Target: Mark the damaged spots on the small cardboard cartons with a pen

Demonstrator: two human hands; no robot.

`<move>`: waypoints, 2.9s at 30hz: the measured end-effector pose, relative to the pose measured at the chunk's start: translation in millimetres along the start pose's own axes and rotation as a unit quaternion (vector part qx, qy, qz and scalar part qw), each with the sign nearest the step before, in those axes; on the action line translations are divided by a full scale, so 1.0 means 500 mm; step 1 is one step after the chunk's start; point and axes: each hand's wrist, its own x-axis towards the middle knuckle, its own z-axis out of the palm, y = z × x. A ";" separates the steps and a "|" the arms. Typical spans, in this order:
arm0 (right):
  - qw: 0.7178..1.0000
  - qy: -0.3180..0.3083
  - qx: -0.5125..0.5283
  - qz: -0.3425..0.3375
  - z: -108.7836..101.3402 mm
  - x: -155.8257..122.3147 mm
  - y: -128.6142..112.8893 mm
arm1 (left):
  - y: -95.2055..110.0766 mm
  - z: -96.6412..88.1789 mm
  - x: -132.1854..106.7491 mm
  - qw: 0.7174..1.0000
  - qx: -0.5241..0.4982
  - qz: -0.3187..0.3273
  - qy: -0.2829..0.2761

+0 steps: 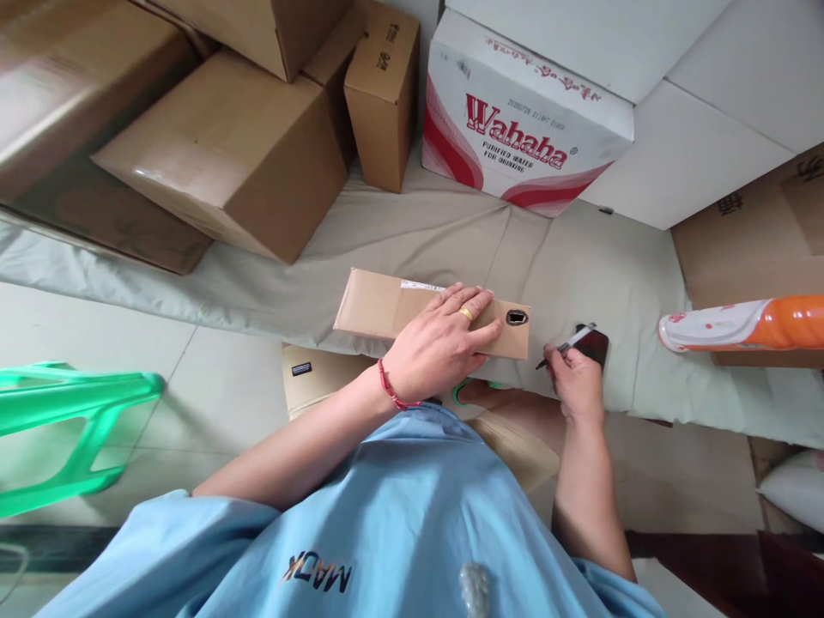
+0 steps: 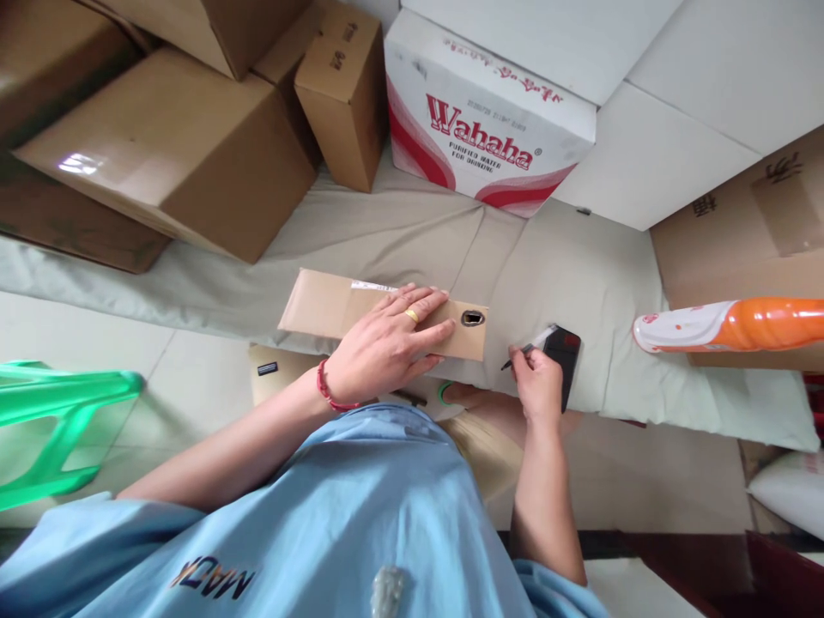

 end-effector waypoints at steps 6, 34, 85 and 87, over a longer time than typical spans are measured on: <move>0.992 -0.038 -0.120 0.012 0.015 0.000 0.006 | 0.000 0.002 0.000 1.000 0.016 0.006 0.005; 0.935 0.149 -0.287 0.145 -0.069 -0.010 0.113 | 0.001 0.004 0.001 1.000 0.016 0.011 0.022; 0.955 0.247 -0.153 -0.064 0.008 -0.125 -0.062 | -0.010 -0.006 0.008 0.996 -0.075 -0.024 -0.033; 0.954 0.216 -0.210 0.011 -0.022 -0.082 -0.028 | -0.011 -0.006 0.008 0.996 -0.074 -0.026 -0.036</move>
